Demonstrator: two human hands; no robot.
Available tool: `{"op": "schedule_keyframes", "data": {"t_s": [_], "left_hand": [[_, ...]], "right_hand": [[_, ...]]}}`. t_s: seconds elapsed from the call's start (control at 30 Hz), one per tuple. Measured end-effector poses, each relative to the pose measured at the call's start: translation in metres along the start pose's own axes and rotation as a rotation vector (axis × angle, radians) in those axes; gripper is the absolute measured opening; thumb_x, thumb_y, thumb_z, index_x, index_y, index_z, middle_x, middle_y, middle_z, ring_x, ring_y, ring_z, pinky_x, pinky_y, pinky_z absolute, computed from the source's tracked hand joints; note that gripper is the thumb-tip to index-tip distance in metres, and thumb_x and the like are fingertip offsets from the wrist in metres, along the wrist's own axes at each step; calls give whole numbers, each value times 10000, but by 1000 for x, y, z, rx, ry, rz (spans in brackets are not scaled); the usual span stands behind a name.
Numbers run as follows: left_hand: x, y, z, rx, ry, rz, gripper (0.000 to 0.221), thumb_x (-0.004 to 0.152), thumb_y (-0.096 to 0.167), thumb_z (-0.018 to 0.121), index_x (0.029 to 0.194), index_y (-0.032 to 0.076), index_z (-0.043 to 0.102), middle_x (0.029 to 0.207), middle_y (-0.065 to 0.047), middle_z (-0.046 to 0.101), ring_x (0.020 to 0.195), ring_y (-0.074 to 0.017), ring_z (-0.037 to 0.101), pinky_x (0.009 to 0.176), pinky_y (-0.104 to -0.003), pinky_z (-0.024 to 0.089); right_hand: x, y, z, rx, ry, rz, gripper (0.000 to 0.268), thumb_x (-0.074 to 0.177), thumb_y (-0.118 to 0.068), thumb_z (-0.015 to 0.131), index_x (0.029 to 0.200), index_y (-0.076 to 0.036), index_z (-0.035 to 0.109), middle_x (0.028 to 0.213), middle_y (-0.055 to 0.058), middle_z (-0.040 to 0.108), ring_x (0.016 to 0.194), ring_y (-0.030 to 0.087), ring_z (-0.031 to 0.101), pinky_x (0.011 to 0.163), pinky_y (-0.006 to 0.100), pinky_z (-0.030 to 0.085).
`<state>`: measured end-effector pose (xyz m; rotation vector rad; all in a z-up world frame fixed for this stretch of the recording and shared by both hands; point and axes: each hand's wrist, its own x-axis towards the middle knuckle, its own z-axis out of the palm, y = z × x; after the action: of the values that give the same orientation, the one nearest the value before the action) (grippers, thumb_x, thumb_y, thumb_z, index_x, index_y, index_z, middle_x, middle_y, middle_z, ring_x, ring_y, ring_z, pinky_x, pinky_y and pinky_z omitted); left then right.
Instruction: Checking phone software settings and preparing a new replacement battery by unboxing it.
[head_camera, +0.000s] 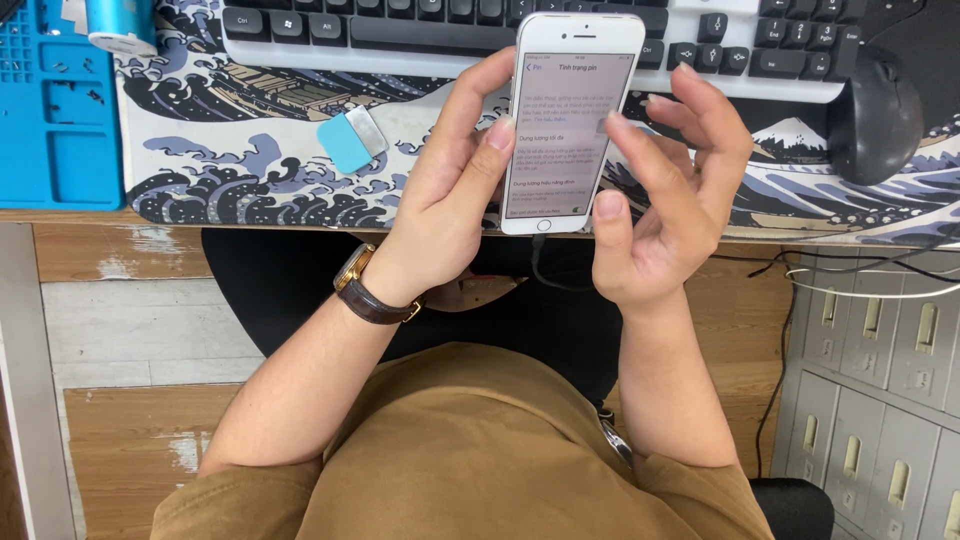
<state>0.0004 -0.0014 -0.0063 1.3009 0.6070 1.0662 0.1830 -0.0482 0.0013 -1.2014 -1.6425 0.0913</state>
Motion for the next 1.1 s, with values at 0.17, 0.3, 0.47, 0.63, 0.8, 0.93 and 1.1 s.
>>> {"op": "schedule_keyframes", "data": {"t_s": [0.17,0.3,0.47,0.63,0.8,0.93,1.1], "left_hand": [[1,4,-1,57,5,31,495,1162,355,386,1570,79,329,1590,-82,418,1474,-178,455,1260,-350,455],[5,14,3,245,2,67,454,1147,312,373,1515,46,375,1543,-117,457,1461,-225,440,1280,-395,361],[4,6,10,11,-12,-9,440,1133,274,422,1515,64,358,1492,-120,492,1345,-201,515,1177,-371,455],[2,2,8,-74,-11,-47,470,1120,280,431,1532,79,328,1520,-146,490,1361,-240,526,1184,-400,458],[1,1,7,-34,-14,-90,464,1102,264,440,1518,77,356,1524,-112,471,1342,-173,493,1133,-345,451],[1,2,9,-113,-7,-51,456,1112,263,446,1519,84,346,1498,-127,509,1337,-205,530,1178,-364,436],[1,5,9,-39,14,-45,485,1103,348,456,1524,128,353,1484,-104,523,1322,-216,559,1099,-390,523]], "right_hand": [[0,2,0,-14,27,-41,468,1087,-388,495,1253,1,694,1474,230,432,1282,381,564,1013,456,629],[0,3,-4,-16,-1,-17,429,1120,-415,489,1331,-98,686,1554,187,400,1409,364,523,1005,417,689],[-5,12,-12,-75,-146,-42,483,1111,-540,461,1493,-276,594,1717,166,191,1638,409,326,1321,568,446],[2,8,-18,18,-156,-130,497,1084,-526,408,1284,-241,764,1645,255,245,1574,464,307,1369,644,300],[10,4,-22,28,-287,-37,624,1125,-624,270,1597,-282,490,1785,172,-22,1750,440,53,1528,672,126],[-2,2,-26,22,-321,-83,567,1107,-604,325,1513,-307,586,1753,212,17,1704,477,42,1473,699,147],[-16,9,-29,121,-250,-148,485,1109,-523,400,1289,-253,760,1705,197,150,1640,433,188,1399,667,236]]}}
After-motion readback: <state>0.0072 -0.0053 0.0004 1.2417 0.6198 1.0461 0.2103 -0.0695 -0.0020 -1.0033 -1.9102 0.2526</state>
